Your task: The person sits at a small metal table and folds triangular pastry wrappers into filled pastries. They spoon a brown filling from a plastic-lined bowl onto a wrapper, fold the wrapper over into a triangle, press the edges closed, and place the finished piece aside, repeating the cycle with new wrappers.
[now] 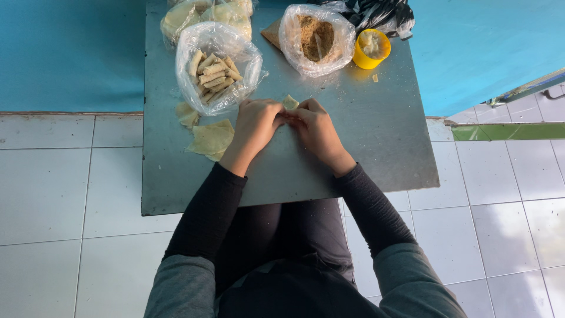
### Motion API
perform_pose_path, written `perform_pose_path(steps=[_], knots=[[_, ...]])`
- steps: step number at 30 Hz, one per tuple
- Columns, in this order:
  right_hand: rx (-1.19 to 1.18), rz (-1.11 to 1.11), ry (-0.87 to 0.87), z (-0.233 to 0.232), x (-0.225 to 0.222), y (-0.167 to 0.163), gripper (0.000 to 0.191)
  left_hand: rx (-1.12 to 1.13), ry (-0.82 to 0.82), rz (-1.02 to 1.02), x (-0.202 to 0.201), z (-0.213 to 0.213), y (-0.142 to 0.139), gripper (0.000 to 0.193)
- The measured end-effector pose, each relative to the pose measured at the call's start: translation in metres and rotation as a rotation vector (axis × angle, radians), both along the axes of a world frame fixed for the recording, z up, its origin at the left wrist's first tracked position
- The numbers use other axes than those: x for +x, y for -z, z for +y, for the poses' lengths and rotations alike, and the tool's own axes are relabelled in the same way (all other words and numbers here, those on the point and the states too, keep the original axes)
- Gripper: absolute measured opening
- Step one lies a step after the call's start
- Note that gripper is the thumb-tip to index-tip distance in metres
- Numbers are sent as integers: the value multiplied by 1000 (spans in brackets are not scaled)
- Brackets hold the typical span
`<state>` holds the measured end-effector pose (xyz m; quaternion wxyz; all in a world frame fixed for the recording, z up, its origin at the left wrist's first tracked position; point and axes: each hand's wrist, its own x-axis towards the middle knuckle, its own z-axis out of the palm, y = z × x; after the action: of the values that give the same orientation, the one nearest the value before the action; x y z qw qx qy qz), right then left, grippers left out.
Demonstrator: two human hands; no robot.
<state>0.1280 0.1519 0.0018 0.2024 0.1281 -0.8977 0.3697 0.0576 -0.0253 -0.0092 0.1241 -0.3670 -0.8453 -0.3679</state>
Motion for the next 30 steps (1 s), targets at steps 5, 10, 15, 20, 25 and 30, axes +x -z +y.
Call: perform_pose_path(steps=[5,10,15,20,25,30], knots=[[50,47,13,7,-9,6,12,65,-3,70,1,1,1,9],[258,-295,-13,29,-61,1,13,6,-94,-81,-11,14,-5,15],[416,-459,-92,35,-105,-7,14,42,-32,-228,-31,20,-11,9],[393,-105,-96,29,-60,6,7,-86,41,296,-16,3,-5,10],[291,126,-1,19,-30,18,9,-148,-58,369,-6,6,-8,3],[63,-382,246,24,-61,11,30,-160,-339,-271,-14,15,-20,22]])
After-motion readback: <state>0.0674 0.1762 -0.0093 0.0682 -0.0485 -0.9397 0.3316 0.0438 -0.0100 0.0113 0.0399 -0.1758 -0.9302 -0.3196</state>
